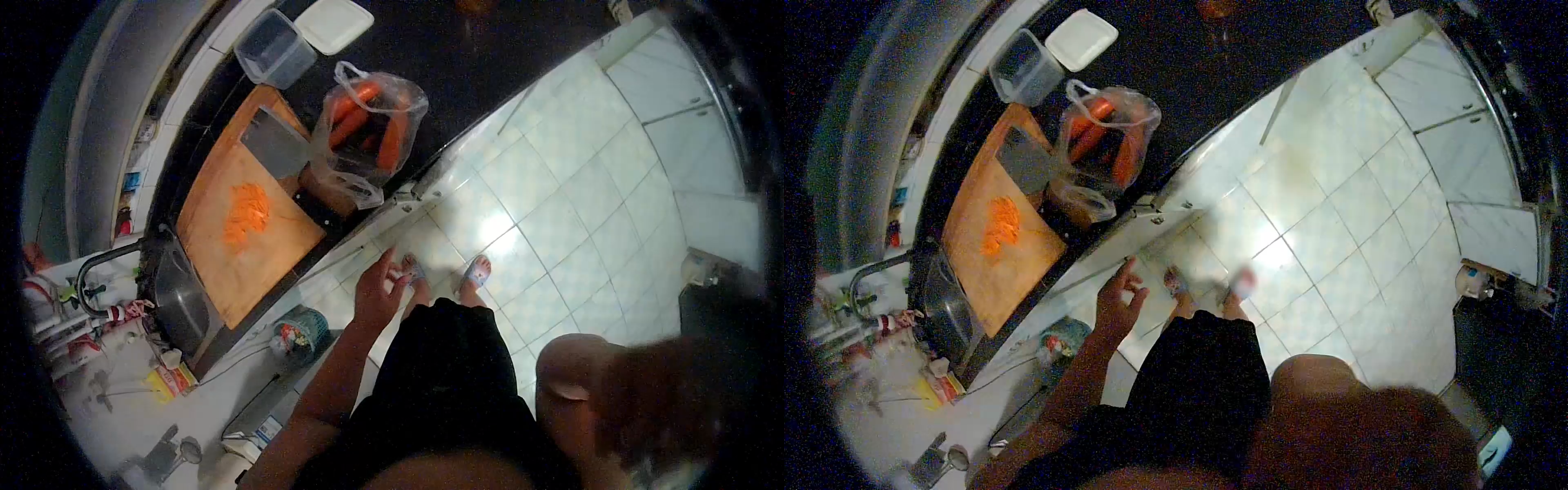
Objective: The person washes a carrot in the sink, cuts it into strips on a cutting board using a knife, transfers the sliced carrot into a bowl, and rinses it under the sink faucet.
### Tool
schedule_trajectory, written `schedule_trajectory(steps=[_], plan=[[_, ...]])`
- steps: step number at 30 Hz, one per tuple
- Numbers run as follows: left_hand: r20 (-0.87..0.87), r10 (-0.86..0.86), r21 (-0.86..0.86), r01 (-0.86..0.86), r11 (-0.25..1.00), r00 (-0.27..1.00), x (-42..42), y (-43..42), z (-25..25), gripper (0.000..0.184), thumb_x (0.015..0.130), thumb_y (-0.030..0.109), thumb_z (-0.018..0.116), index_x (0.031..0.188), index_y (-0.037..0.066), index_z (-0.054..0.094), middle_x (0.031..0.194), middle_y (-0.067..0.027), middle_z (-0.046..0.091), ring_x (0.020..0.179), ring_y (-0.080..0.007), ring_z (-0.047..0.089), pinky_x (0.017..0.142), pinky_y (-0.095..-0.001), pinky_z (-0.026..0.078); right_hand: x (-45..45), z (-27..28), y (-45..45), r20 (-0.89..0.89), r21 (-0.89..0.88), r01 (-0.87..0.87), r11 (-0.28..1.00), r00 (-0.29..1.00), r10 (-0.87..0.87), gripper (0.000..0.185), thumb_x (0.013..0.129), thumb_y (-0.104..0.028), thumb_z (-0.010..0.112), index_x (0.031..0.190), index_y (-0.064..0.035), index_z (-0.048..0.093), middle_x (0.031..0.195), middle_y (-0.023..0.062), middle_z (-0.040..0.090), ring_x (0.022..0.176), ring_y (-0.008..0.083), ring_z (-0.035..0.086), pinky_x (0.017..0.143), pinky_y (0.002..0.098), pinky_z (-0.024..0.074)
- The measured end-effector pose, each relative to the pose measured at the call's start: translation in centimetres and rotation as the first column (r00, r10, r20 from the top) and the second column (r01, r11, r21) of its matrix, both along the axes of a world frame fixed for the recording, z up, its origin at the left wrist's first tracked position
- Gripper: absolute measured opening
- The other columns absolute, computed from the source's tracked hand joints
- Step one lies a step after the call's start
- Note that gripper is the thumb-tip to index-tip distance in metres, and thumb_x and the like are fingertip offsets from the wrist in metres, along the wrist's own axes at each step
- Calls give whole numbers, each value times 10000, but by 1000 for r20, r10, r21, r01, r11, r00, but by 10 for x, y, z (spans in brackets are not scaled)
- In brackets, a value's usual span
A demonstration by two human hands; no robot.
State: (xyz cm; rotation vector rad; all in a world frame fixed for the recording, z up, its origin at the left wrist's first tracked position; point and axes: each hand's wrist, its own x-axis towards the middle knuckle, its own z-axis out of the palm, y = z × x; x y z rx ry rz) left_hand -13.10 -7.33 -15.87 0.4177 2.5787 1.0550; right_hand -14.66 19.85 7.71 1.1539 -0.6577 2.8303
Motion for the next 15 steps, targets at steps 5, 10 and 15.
schedule_trajectory(steps=[5,10,15], plan=[[43,51,87,-54,995,998,-49,57,-34,674,756,118,626,1281,-30,230,786,-108,575,674,-221,582,615,-329,479,13,-22,11,49,-43,-4,999,999,6,139,838,-155,512,855,-78,626,570,45,532,398,69,450,337,188,306],[137,170,143,-190,971,976,-75,83,-55,650,750,139,638,1231,-73,255,719,-90,572,649,-203,585,605,-316,486,29,-50,8,22,32,135,990,990,-136,135,824,-119,503,840,-69,627,533,50,518,359,60,413,325,181,279],[172,191,159,-218,963,967,-55,98,-51,583,727,102,649,1180,-48,315,717,-83,566,642,-177,568,630,-294,472,25,-112,28,-320,126,87,988,946,-42,254,826,-286,477,771,-76,609,640,87,580,446,153,504,380,267,362]])
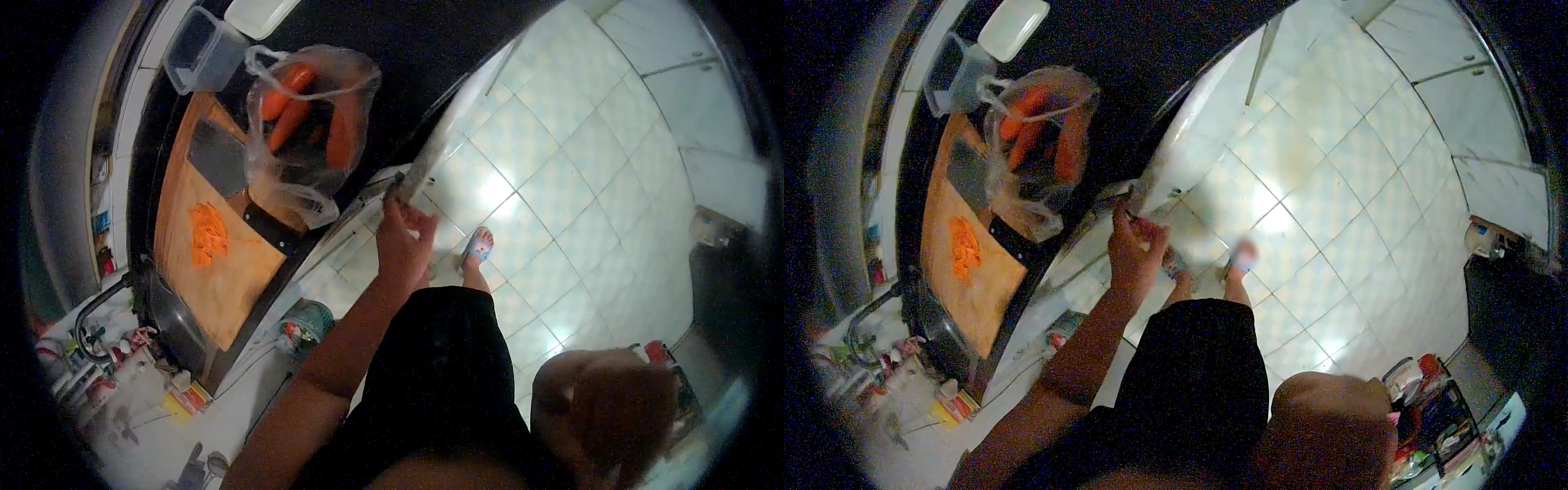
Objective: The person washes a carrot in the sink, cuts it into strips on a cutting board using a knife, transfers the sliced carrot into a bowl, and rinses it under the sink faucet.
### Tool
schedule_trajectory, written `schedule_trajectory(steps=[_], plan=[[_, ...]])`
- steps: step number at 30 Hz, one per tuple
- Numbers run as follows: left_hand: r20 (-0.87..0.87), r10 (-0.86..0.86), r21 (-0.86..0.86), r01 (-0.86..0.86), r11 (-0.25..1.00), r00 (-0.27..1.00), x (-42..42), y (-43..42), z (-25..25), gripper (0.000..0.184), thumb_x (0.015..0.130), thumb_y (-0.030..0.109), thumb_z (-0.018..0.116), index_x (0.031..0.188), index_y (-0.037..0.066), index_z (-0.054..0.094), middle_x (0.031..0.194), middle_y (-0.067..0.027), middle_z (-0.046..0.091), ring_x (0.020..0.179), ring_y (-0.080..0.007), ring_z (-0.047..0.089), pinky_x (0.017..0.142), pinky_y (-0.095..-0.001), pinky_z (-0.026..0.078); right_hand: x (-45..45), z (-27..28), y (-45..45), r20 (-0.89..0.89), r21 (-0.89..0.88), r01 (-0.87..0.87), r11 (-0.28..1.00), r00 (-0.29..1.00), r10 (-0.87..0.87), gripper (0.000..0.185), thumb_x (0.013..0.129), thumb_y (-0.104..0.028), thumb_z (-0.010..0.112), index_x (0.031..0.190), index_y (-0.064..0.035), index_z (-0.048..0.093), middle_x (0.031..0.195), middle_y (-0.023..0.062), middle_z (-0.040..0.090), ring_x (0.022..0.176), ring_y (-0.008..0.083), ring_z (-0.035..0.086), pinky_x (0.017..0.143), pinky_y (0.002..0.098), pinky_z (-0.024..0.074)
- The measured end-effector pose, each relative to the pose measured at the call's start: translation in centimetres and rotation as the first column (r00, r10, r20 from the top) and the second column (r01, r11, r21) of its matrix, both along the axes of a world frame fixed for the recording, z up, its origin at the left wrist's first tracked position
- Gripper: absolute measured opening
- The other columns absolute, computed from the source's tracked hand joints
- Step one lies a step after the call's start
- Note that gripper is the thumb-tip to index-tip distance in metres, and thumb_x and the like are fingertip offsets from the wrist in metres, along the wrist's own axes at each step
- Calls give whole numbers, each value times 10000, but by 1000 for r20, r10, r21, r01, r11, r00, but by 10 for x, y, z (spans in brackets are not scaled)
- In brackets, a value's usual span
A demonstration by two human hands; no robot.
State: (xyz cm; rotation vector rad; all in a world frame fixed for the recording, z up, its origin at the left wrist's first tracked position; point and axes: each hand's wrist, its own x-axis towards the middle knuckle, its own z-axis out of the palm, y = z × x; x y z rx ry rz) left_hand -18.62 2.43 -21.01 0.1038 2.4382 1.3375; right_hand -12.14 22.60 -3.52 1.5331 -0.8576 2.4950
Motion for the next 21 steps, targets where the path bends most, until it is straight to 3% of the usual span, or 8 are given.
schedule_trajectory(steps=[3,4,5,6,8,11,18,21], plan=[[-61,-165,12,166,986,984,27,-5,6,552,721,66,642,1178,-15,344,736,-84,559,658,-182,557,677,-314,464,18,-53,21,-38,227,-113,967,991,125,403,841,-439,435,723,-86,586,693,91,599,532,217,569,430,365,433],[-101,-249,-11,249,968,963,32,-6,4,556,722,56,637,1190,-6,343,743,-86,557,668,-190,557,695,-328,462,39,-63,8,597,235,122,964,765,-242,421,807,-463,493,752,-53,573,668,76,570,508,203,543,425,341,422],[-293,-359,-90,348,933,886,37,-17,-9,675,696,101,665,1242,-46,297,930,-139,549,806,-259,554,690,-337,451,42,-85,6,754,313,244,918,524,-397,377,809,-390,527,827,-16,569,705,72,564,576,196,556,495,312,442],[-357,-299,-161,257,953,885,42,-26,-10,650,693,114,668,1221,-41,323,990,-163,516,869,-283,523,717,-350,440,41,-105,1,850,397,322,859,225,-477,351,810,-317,560,902,21,566,743,69,559,643,189,569,565,284,462],[-442,-208,-228,115,967,873,42,-40,-7,597,712,175,657,1180,-32,348,1108,-213,425,998,-343,443,777,-386,404,32,-156,-10,592,805,251,537,-279,-756,308,811,-157,534,1085,-18,507,900,102,586,772,168,551,654,294,451],[-540,-224,-363,16,932,811,37,-70,-22,624,776,245,601,1240,0,263,1265,-255,294,925,-282,497,752,-368,417,46,-208,-11,532,847,265,461,-419,-736,307,833,-112,506,1106,27,524,1061,100,547,976,172,518,848,268,397],[-646,-257,-487,-129,864,719,29,-71,-24,653,781,288,604,1251,-17,269,1284,-282,258,827,-245,528,693,-321,451,127,-313,26,-233,971,-148,-188,-402,-885,243,867,-101,444,1012,90,485,998,94,523,899,174,475,802,258,382],[-650,-203,-482,-192,855,732,26,-70,-27,671,759,311,628,1234,-22,292,1260,-266,289,749,-213,534,632,-300,424,132,-318,32,-155,988,-67,-140,-484,-861,219,874,-83,445,1008,85,491,1019,89,516,896,153,478,814,246,377]])
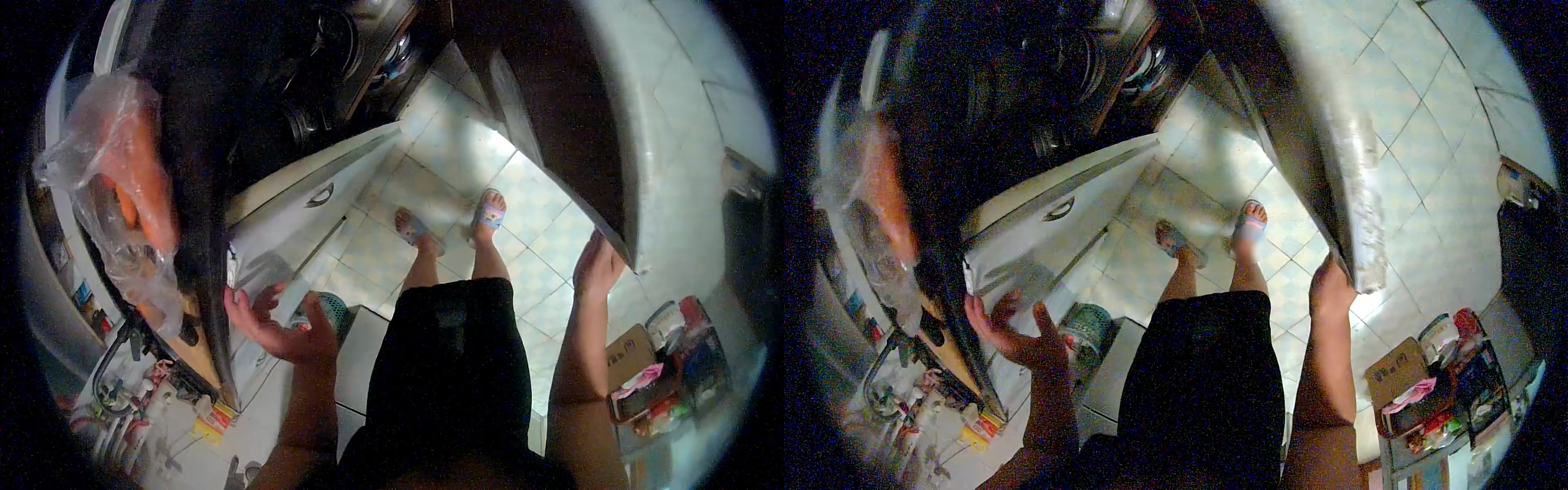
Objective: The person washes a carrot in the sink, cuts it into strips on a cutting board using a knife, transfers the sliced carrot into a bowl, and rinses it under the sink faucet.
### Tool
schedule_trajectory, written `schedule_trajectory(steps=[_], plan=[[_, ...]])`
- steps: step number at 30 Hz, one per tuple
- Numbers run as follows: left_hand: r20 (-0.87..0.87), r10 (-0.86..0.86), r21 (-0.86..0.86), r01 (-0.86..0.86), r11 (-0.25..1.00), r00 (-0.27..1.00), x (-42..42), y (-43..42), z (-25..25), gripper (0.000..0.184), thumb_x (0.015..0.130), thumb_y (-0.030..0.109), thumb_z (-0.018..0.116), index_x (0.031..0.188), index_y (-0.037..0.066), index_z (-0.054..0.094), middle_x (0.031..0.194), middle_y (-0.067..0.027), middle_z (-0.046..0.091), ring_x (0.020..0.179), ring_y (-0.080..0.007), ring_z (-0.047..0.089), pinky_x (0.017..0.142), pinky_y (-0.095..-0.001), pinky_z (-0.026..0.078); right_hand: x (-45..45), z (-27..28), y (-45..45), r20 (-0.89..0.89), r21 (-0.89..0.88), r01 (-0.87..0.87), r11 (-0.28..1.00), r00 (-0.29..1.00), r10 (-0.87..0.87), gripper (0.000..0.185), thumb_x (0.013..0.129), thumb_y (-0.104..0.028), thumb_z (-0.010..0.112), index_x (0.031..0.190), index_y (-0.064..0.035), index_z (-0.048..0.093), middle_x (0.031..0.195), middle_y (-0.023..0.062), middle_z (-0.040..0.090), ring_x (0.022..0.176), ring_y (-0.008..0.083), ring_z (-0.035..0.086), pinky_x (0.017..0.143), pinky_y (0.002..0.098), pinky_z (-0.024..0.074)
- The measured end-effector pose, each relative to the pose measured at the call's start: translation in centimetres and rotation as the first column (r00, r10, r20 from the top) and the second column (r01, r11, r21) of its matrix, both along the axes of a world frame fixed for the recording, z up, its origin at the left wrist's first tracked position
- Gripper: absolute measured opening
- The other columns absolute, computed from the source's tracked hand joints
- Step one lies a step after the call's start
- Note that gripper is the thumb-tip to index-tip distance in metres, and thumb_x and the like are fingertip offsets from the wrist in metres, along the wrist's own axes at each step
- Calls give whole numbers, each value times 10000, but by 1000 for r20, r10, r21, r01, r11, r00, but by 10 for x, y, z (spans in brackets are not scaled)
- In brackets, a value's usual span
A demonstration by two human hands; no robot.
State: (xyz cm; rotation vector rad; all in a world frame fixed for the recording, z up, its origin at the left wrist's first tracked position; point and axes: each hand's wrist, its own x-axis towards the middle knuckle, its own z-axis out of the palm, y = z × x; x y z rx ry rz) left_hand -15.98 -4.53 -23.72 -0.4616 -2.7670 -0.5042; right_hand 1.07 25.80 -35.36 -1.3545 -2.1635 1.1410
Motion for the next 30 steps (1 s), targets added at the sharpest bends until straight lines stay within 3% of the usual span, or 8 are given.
schedule_trajectory(steps=[3,7,9,14,17,26,28,30], plan=[[-41,18,-36,-19,999,999,-3,-1,-5,685,743,317,642,1229,-17,292,1216,-241,304,705,-192,515,585,-278,395,1,-19,0,124,142,-51,989,992,33,224,875,-102,462,992,84,501,1041,104,519,918,142,486,841,251,373],[-86,-27,-67,22,998,996,13,-10,-13,651,753,310,627,1213,-8,295,1150,-217,303,894,-227,445,597,-278,411,-33,-33,-16,90,-339,264,903,964,-248,258,868,-132,474,1053,45,510,1084,120,522,978,181,508,875,307,379],[-79,-88,-34,85,996,993,33,-18,-11,601,760,300,615,1180,-6,313,1109,-209,316,933,-241,426,595,-283,418,-39,-44,-33,-26,-650,191,735,962,-273,240,860,-103,474,1067,12,514,1087,110,524,991,193,516,881,308,382],[241,-199,-31,213,977,950,92,-44,15,423,785,261,575,1055,-6,388,997,-197,386,850,-258,460,583,-313,430,-71,-48,-97,-206,-737,-194,648,977,58,263,791,19,486,1047,-14,536,987,80,563,935,159,535,810,266,419],[451,-211,-31,251,968,867,115,-61,29,325,800,238,552,979,-6,433,930,-189,428,800,-268,480,576,-331,437,-117,-42,-118,-197,-302,-529,793,849,491,266,779,-4,512,1042,-25,543,960,137,583,872,217,571,762,291,434],[829,-60,-121,283,951,556,127,-94,77,215,845,168,481,753,-6,568,728,-168,555,652,-297,541,554,-386,458,-249,-64,-211,-168,24,-656,754,741,650,188,761,-109,524,919,-39,599,1046,138,556,906,295,549,801,374,449],[837,-36,-140,278,950,545,124,-100,81,257,855,153,466,702,-6,598,683,-163,583,619,-304,555,550,-398,463,-268,-28,-206,-160,34,-702,712,699,697,183,769,-112,509,906,-33,601,1046,126,560,918,284,545,832,362,436],[782,-129,-80,305,949,609,130,-109,79,145,784,155,559,793,10,560,778,-147,544,678,-269,542,561,-355,462,-281,-37,-216,-5,423,-789,446,490,872,199,774,-126,506,927,-38,598,1044,118,563,947,269,537,878,354,406]])
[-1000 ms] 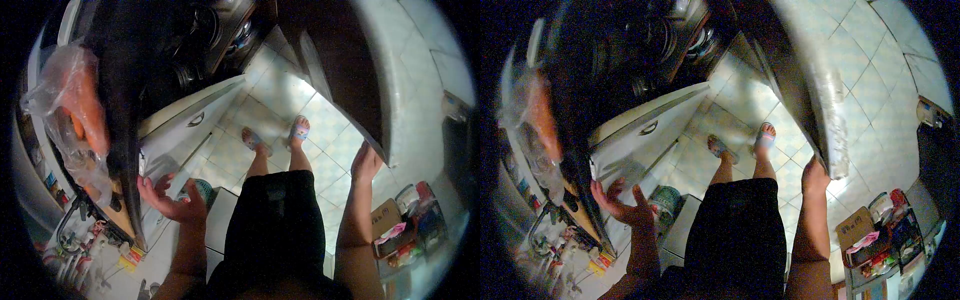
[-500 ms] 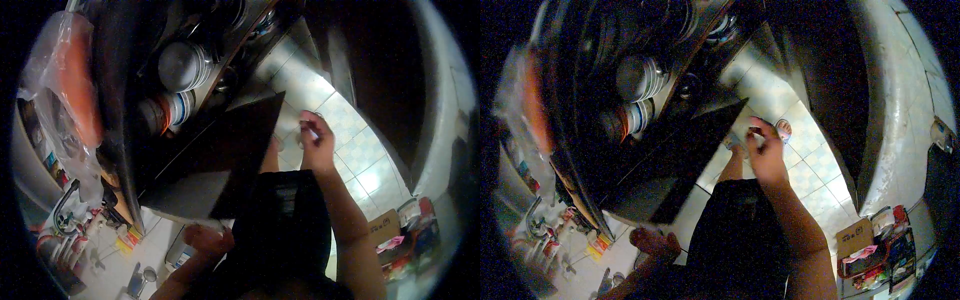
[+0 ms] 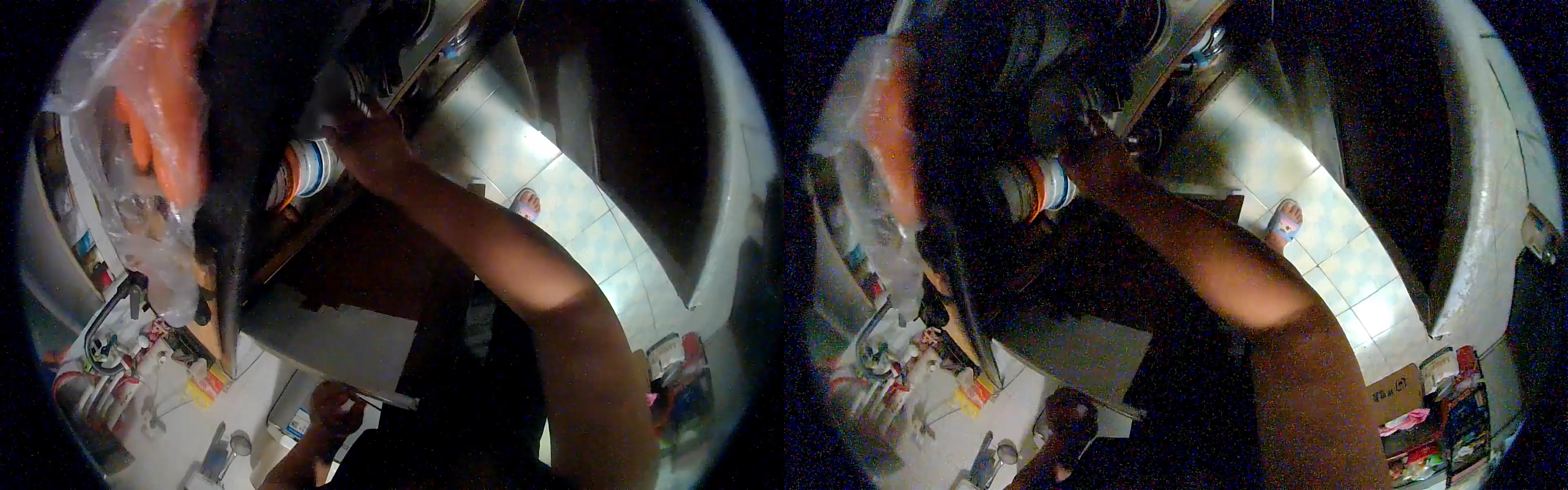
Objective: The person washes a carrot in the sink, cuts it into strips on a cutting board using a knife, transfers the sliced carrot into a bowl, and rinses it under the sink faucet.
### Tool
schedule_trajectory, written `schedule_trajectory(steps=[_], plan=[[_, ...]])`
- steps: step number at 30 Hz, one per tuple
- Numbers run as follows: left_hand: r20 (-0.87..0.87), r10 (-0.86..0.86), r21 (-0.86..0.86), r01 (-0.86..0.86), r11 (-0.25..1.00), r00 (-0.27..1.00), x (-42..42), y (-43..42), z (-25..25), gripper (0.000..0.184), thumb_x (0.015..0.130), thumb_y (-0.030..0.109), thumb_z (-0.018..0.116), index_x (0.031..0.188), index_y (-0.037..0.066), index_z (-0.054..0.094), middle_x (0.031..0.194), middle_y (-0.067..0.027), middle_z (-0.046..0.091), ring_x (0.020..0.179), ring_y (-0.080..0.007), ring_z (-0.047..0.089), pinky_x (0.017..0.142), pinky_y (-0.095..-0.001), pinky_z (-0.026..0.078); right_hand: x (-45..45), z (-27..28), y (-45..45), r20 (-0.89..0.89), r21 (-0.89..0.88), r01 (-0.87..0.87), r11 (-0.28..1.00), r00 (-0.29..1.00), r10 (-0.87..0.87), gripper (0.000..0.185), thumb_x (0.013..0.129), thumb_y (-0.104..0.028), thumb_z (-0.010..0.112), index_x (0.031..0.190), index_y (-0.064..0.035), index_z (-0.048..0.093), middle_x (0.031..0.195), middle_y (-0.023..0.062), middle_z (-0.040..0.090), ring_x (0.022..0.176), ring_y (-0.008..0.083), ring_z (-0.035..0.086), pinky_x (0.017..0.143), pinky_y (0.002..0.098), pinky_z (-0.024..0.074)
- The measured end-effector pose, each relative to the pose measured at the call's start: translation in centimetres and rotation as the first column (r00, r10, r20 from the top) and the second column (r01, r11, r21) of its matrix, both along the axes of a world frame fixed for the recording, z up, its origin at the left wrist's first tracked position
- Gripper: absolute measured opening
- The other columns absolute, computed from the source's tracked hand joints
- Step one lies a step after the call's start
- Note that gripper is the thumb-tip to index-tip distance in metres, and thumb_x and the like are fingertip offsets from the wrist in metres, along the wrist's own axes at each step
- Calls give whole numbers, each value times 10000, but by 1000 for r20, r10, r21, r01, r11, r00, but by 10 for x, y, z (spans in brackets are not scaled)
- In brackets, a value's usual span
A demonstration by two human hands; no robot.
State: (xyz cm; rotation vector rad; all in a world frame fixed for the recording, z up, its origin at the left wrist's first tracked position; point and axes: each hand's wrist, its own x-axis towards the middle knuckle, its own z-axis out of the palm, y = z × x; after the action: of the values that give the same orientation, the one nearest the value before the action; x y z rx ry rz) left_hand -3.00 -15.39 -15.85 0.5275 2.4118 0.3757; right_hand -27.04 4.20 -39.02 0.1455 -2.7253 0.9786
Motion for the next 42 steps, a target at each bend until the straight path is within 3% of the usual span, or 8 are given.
schedule_trajectory(steps=[17,19,22,26,29,32,37,42], plan=[[-418,46,255,69,964,907,-16,17,-19,443,644,115,748,994,49,484,899,-97,508,626,-141,504,592,-275,440,-40,24,-6,301,-477,-10,879,938,174,395,854,-194,427,1218,-41,429,1315,161,352,1189,311,353,998,389,269],[-470,31,253,102,962,882,-26,26,-17,436,665,138,735,1007,47,481,921,-107,503,642,-144,505,594,-278,439,-18,75,36,647,-509,0,861,660,382,406,854,-237,446,1208,-38,440,1274,161,405,1147,309,400,971,381,303],[-388,129,305,-5,952,913,-36,37,-12,415,683,162,717,1020,53,501,934,-105,510,673,-171,520,596,-284,448,67,117,61,371,-771,335,543,927,-45,315,839,-279,507,1041,-45,572,929,175,592,864,316,563,768,380,433],[-375,165,357,-23,934,912,-54,50,1,379,702,199,695,1011,58,526,1022,-114,503,739,-201,556,630,-282,473,153,185,121,342,-554,231,800,939,-34,171,794,-117,568,880,29,592,733,154,610,634,214,591,604,294,451],[384,414,514,-563,646,825,-55,69,21,468,734,233,664,1118,58,460,1110,-133,473,876,-232,561,678,-310,492,191,258,147,265,-383,-1,924,958,111,111,758,-73,550,848,-24,594,833,145,597,765,317,560,683,393,450],[984,175,-62,-994,90,-45,-79,109,65,574,762,225,629,1232,70,338,1139,-130,466,989,-261,526,716,-361,504,211,302,143,88,-95,-325,941,939,333,150,744,-144,548,867,-92,616,842,69,601,804,232,564,797,392,427],[961,230,146,-988,51,154,-52,106,85,567,779,168,584,1258,64,297,1141,-133,465,1000,-287,513,801,-413,482,217,343,111,69,133,-637,760,771,634,248,718,-173,535,946,-100,598,944,43,573,929,198,525,888,396,373],[916,389,191,-959,-208,98,-44,20,91,469,792,149,547,1196,-8,367,1125,-139,488,1006,-292,511,806,-414,475,199,348,124,-12,-44,-186,982,983,186,457,746,-238,603,1154,-61,497,1259,200,370,1177,348,333,975,544,182]])
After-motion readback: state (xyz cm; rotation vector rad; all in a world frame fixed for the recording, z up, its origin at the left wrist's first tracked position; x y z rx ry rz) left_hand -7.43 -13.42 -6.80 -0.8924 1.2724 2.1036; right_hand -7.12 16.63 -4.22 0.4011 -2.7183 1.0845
